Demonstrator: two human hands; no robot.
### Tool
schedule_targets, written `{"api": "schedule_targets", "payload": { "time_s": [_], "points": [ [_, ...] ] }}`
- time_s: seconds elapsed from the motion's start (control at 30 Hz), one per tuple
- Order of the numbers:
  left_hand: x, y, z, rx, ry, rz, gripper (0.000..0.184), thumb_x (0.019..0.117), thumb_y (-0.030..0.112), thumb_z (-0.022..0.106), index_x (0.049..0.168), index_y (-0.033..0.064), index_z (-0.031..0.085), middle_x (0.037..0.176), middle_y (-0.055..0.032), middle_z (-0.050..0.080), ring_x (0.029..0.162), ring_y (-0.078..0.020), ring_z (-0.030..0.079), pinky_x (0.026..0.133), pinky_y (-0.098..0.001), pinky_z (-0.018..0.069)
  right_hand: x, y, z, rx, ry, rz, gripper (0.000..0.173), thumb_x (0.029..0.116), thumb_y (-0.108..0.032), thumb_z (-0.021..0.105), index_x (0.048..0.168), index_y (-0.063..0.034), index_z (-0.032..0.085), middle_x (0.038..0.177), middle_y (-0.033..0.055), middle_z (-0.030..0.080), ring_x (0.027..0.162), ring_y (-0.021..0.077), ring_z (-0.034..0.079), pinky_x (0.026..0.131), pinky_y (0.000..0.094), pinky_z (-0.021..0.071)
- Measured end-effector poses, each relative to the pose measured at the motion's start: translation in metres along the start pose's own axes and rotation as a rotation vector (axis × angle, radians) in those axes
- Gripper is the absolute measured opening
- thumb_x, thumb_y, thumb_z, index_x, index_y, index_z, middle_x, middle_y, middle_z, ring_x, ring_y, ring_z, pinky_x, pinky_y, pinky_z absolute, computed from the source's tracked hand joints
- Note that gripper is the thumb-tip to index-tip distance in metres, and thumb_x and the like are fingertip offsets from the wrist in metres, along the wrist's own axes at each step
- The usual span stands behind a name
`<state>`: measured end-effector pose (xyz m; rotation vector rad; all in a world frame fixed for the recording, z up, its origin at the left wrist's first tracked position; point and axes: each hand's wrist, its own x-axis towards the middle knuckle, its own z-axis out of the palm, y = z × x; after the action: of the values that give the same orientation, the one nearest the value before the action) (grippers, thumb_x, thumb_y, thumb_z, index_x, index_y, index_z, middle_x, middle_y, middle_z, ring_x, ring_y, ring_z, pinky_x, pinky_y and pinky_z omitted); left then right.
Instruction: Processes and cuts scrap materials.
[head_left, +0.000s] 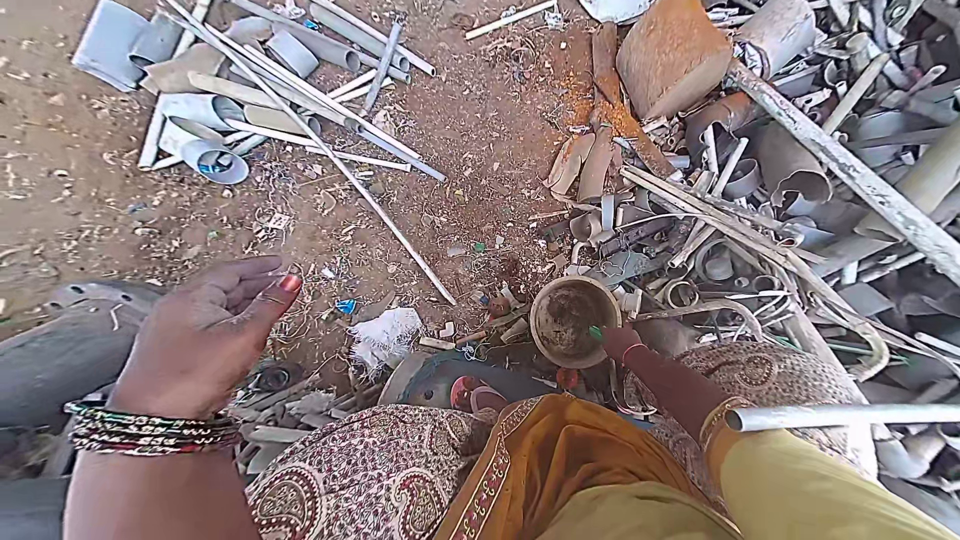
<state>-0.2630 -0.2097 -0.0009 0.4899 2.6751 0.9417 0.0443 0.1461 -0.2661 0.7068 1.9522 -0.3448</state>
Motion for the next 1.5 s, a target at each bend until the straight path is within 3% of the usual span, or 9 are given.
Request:
{"api": "schedule_targets", "payload": {
  "time_s": [0.07, 0.17, 0.27, 0.43, 0.6, 0.8, 1.0, 1.2, 1.5],
  "points": [
    [-0.001, 0.005, 0.001, 0.004, -0.020, -0.002, 0.057, 0.1000, 0.043, 0.057, 0.138, 0.0001, 0.055, 0.129, -0.0252, 0.063, 0.116, -0.0323, 0.063, 0.099, -0.0583, 0.0468, -0.001, -0.004, -0.001, -0.046, -0.006, -0.082, 0.038, 0.1062, -0.019, 0.050, 0.140, -0.0017, 0.057, 0.133, 0.0286, 0.063, 0.124, 0.0487, 0.061, 0.096, 0.0691, 0.0484],
    [-0.003, 0.007, 0.001, 0.029, -0.011, -0.005, 0.057, 0.1013, 0.045, 0.056, 0.139, 0.0016, 0.055, 0.126, -0.0258, 0.065, 0.113, -0.0353, 0.064, 0.096, -0.0604, 0.0482, -0.002, -0.006, -0.005, 0.130, 0.062, 0.070, 0.045, 0.1092, -0.024, 0.042, 0.150, -0.0051, 0.046, 0.137, 0.0255, 0.062, 0.127, 0.0442, 0.061, 0.099, 0.0635, 0.0495],
    [-0.009, 0.020, 0.001, 0.028, -0.042, -0.025, 0.052, 0.1039, 0.035, 0.055, 0.141, -0.0011, 0.053, 0.130, -0.0279, 0.062, 0.118, -0.0372, 0.062, 0.101, -0.0596, 0.0453, -0.006, -0.011, 0.011, 0.022, -0.007, 0.033, 0.049, 0.1027, -0.009, 0.050, 0.151, -0.0009, 0.043, 0.136, 0.0284, 0.061, 0.124, 0.0479, 0.061, 0.096, 0.0658, 0.0504],
    [-0.007, 0.020, 0.000, 0.021, -0.050, -0.027, 0.054, 0.1036, 0.039, 0.055, 0.142, 0.0007, 0.051, 0.132, -0.0262, 0.062, 0.119, -0.0348, 0.061, 0.101, -0.0584, 0.0454, -0.006, 0.003, -0.005, 0.137, 0.061, 0.114, 0.045, 0.1076, -0.024, 0.045, 0.148, -0.0041, 0.049, 0.138, 0.0252, 0.061, 0.128, 0.0443, 0.060, 0.099, 0.0640, 0.0489],
    [-0.009, 0.033, 0.001, 0.050, -0.061, -0.029, 0.051, 0.1052, 0.034, 0.055, 0.142, -0.0010, 0.051, 0.131, -0.0289, 0.062, 0.119, -0.0404, 0.061, 0.100, -0.0634, 0.0428, -0.009, -0.017, 0.010, 0.008, -0.011, 0.014, 0.052, 0.0991, -0.013, 0.058, 0.149, -0.0024, 0.046, 0.137, 0.0286, 0.060, 0.126, 0.0492, 0.059, 0.098, 0.0682, 0.0480],
    [-0.015, 0.040, -0.002, 0.060, -0.090, -0.060, 0.049, 0.1062, 0.030, 0.054, 0.143, -0.0022, 0.050, 0.133, -0.0293, 0.061, 0.122, -0.0406, 0.060, 0.102, -0.0633, 0.0417, -0.009, -0.022, 0.009, 0.033, 0.067, 0.093, 0.073, 0.1011, 0.000, 0.049, 0.166, -0.0115, 0.017, 0.145, 0.0313, 0.051, 0.122, 0.0490, 0.061, 0.096, 0.0622, 0.0526],
    [-0.014, 0.032, -0.002, 0.059, -0.093, -0.028, 0.052, 0.1045, 0.035, 0.054, 0.142, -0.0011, 0.050, 0.132, -0.0289, 0.060, 0.120, -0.0402, 0.060, 0.100, -0.0632, 0.0431, 0.000, -0.019, 0.036, 0.004, 0.010, 0.044, 0.068, 0.1023, -0.005, 0.051, 0.165, -0.0092, 0.023, 0.154, 0.0324, 0.040, 0.122, 0.0500, 0.060, 0.097, 0.0622, 0.0522],
    [-0.004, 0.026, 0.003, 0.090, -0.121, -0.002, 0.055, 0.1023, 0.041, 0.054, 0.140, 0.0008, 0.053, 0.127, -0.0260, 0.064, 0.113, -0.0369, 0.064, 0.096, -0.0629, 0.0457, 0.008, -0.024, 0.036, 0.078, -0.022, 0.022, 0.072, 0.1024, -0.014, 0.054, 0.165, -0.0105, 0.018, 0.149, 0.0313, 0.048, 0.124, 0.0474, 0.061, 0.099, 0.0606, 0.0520],
    [0.012, 0.031, 0.011, 0.112, -0.167, -0.066, 0.053, 0.1025, 0.037, 0.056, 0.141, 0.0005, 0.052, 0.128, -0.0258, 0.064, 0.114, -0.0348, 0.064, 0.097, -0.0596, 0.0463, 0.025, -0.053, 0.014, 0.099, -0.021, 0.025, 0.068, 0.1034, -0.002, 0.048, 0.165, -0.0099, 0.021, 0.148, 0.0341, 0.047, 0.124, 0.0496, 0.060, 0.098, 0.0601, 0.0522]
  ]
}}
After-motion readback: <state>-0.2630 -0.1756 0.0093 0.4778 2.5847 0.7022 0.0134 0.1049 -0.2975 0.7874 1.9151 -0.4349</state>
